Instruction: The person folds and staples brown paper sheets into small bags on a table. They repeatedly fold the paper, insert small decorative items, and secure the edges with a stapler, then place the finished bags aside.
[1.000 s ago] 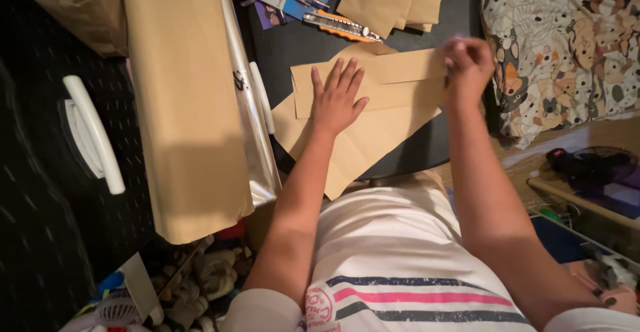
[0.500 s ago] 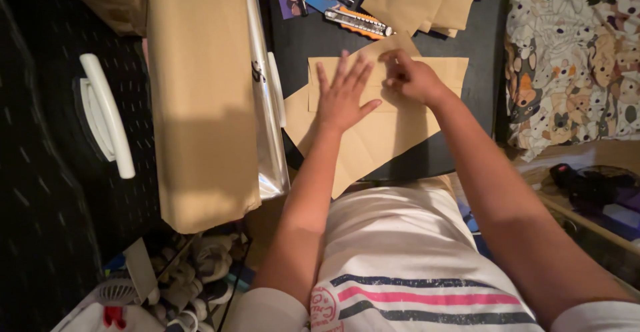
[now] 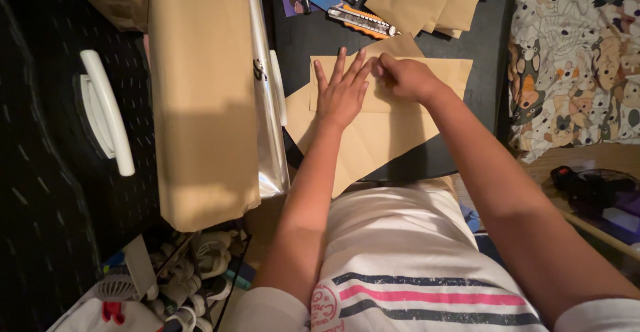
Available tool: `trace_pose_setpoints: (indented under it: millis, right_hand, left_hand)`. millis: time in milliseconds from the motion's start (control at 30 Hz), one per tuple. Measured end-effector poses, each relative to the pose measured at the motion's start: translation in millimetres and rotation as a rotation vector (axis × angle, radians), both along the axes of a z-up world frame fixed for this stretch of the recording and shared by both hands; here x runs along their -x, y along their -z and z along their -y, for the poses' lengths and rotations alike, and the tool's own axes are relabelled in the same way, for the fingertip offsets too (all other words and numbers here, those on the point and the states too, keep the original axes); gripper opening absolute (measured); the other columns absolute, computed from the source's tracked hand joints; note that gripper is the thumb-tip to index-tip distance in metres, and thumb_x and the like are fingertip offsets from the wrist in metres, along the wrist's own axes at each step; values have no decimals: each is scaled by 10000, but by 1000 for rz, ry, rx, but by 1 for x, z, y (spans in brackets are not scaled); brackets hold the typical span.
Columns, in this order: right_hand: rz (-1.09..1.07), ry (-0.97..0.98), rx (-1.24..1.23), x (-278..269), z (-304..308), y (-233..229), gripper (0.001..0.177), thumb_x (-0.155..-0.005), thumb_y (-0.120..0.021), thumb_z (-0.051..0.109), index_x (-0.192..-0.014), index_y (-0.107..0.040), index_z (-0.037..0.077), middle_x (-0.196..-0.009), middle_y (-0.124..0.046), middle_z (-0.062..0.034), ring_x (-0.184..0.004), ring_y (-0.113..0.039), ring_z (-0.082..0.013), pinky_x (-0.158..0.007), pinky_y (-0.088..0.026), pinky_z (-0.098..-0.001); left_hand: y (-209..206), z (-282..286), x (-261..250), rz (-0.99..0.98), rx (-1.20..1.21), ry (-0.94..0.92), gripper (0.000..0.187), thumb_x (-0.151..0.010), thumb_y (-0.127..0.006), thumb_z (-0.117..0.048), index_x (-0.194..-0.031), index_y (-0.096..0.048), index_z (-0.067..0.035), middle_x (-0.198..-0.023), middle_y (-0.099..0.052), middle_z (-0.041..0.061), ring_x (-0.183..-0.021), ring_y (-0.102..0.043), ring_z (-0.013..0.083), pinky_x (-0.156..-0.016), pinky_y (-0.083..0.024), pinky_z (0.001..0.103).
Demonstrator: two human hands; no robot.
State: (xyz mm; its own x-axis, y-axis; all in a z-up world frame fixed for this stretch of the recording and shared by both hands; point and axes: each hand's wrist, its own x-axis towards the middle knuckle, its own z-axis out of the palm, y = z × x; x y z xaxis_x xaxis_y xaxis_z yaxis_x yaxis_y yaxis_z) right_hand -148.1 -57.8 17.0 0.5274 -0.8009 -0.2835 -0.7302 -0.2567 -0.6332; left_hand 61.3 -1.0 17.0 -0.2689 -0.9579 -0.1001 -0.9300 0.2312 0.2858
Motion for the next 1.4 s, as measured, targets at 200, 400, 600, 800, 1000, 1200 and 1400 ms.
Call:
trace_pose_setpoints:
  millis: [200, 400, 600, 800, 1000, 1200, 1400]
  right_hand:
    - [-42, -11, 35, -5, -1, -4, 257, -922, -645, 177, -1138, -542, 84, -917, -706, -194, -848, -667, -429, -716, -501, -544]
    - [-196, 31, 77, -22, -1, -8, 345, -956, -695, 292, -1179, -542, 77, -888, -716, -206, -815, -680, -439, -705, -524, -552]
    - [-409, 166, 151, 5, -4, -17, 540, -786, -819, 484, -1061, -621, 64, -958, -719, -207, -853, -691, -423, -707, -543, -522]
    - [-59, 106, 146, 49, -15, -3, 216, -861, -696, 127, -1069, -674, 73, -981, -716, -176, -924, -676, -394, -799, -543, -480]
    - [-97, 225, 170, 66, -26, -2, 232, -766, -690, 77, -993, -675, 36, -967, -671, -195, -907, -656, -413, -790, -541, -483]
    - [-79, 388, 325, 45, -45, -39, 78, -946, -686, 110, -1003, -707, 61, -991, -711, -166, -869, -669, -397, -774, -545, -484]
    - [16, 486, 97, 28, -58, -71, 184, -898, -784, 251, -928, -728, 79, -768, -710, -110, -687, -690, -273, -677, -552, -409]
  left_hand:
    - [5, -2, -1, 14, 45, -4, 526, -1065, -461, -398, -1583, -385, -351, -1683, -220, -139, -1579, -141, 202, -1227, -27, 712]
    - [9, -1, 23, 122, -28, -111, 515, -1028, -487, -436, -1528, -474, -312, -1682, -212, -130, -1580, -132, 244, -1080, -41, 886]
    - [10, 1, 34, 103, 4, -129, 529, -1040, -464, -512, -1519, -493, -290, -1703, -142, -64, -1573, -66, 395, -1056, -47, 921]
    - [-8, 9, 20, 80, -19, -74, 734, -910, -489, -705, -1518, -474, -294, -1689, -80, -43, -1538, 12, 460, -1044, -46, 922]
    - [-31, 11, 22, 132, 6, -40, 809, -798, -706, -668, -1402, -559, -150, -1538, -376, 79, -1426, -312, 413, -1077, -210, 792]
    - [-34, 30, 17, 81, 63, -111, 546, -720, -852, -402, -1160, -697, -118, -1328, -548, 86, -1167, -523, 311, -965, -392, 540]
    - [-41, 46, -18, -468, -82, -29, 406, -730, -873, -319, -999, -744, -44, -986, -720, 114, -925, -660, 335, -850, -491, 480]
